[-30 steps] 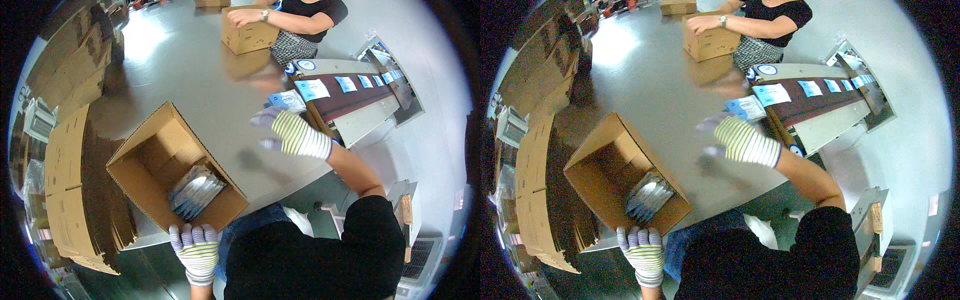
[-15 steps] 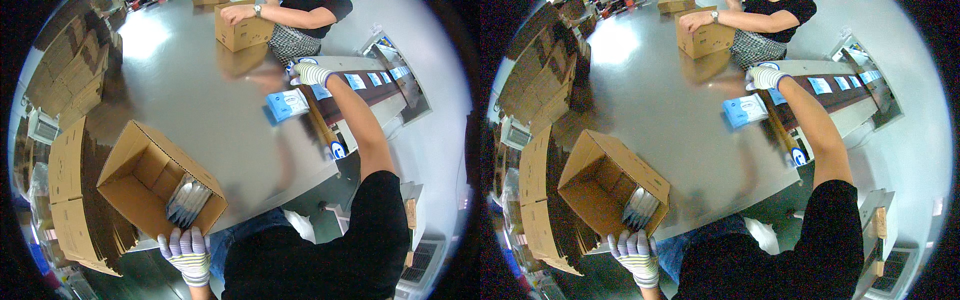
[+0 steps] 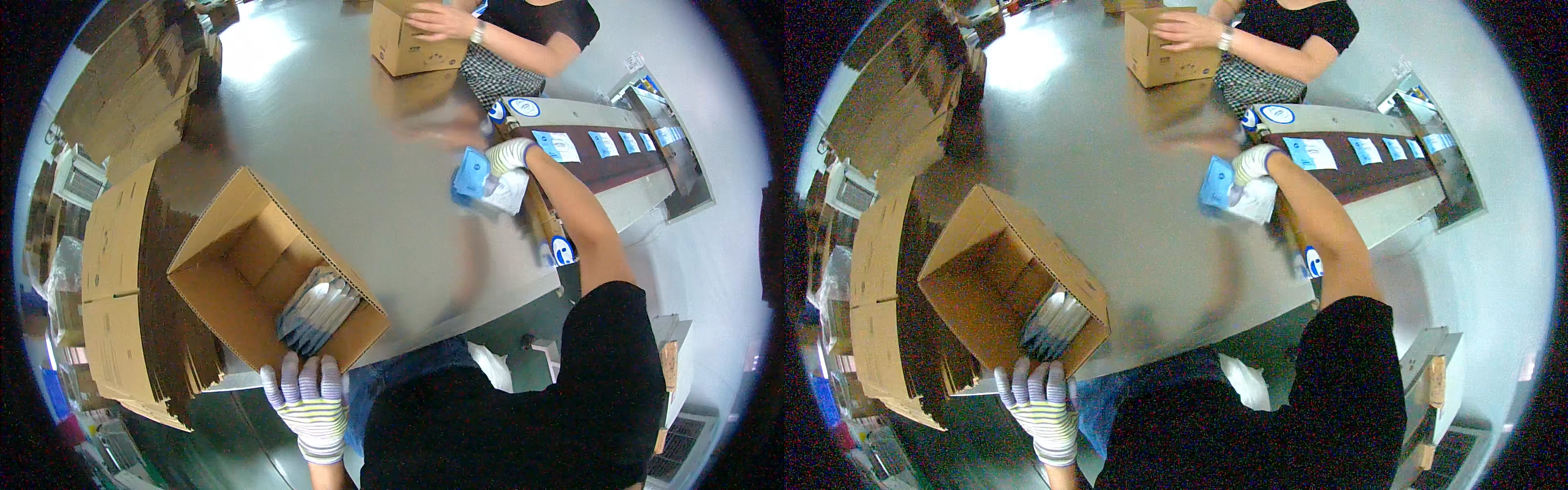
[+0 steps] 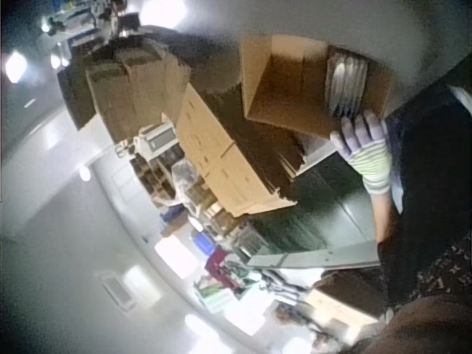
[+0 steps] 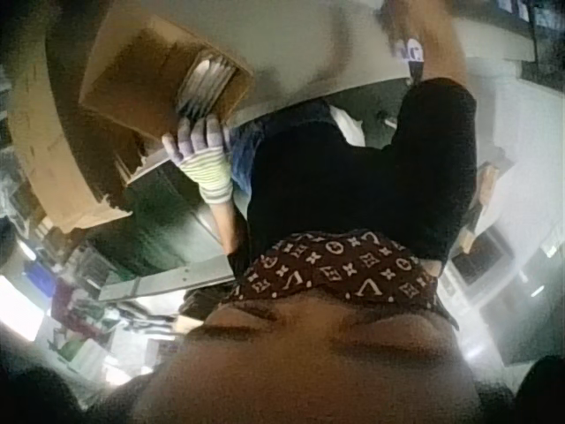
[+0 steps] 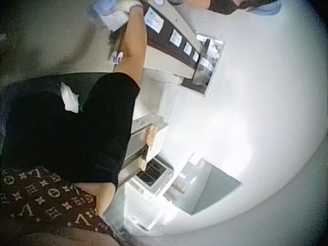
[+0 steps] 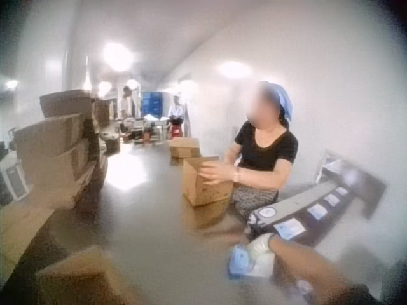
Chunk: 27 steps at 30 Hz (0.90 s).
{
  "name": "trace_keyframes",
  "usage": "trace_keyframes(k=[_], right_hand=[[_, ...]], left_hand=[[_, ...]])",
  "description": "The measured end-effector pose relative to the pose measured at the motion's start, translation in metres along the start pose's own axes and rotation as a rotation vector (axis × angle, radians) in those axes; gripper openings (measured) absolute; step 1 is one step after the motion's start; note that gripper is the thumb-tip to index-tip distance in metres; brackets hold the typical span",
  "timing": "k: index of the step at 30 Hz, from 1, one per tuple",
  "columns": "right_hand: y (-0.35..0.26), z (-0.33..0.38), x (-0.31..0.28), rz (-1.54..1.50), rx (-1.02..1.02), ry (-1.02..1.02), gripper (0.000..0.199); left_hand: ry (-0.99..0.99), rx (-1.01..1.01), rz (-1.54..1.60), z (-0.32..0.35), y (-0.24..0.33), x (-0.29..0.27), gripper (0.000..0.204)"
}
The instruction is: The person places blue packets into cardboard boxes and moves the boxes across a circular metal table in an industrial workspace.
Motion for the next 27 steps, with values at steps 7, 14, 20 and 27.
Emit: trace_keyframes(k=[7, 14, 20, 27], right_hand=[[-0.215, 0.065, 0.051, 0.353, 0.297, 0.413, 0.083], [-0.243, 0.068, 0.08, -0.376, -0.424, 0.588, 0.096], [-0.381, 0.129, -0.035, -0.273, -1.027, 0.802, 0.067], [-0.493, 0.056, -0.051, 0.574, -0.377, 0.891, 0.05]], left_hand=[[0.009, -0.026, 0.065, 0.003, -0.004, 0.004, 0.029], [0.041, 0.051, 0.123, 0.004, -0.01, 0.006, 0.034], [0.026, 0.077, 0.087, 0.008, -0.004, 0.006, 0.034], [0.03, 0.148, 0.023, 0.018, 0.012, 0.0, 0.027]])
Point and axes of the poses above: each hand's wrist, its own z-axis away from the middle knuckle, its own x-axis out of the palm, y = z × x, the point moved 1 cm from there along -z, towards the middle knuckle, and after that the axes turned 12 degrees about -y, right-handed, at the moved point
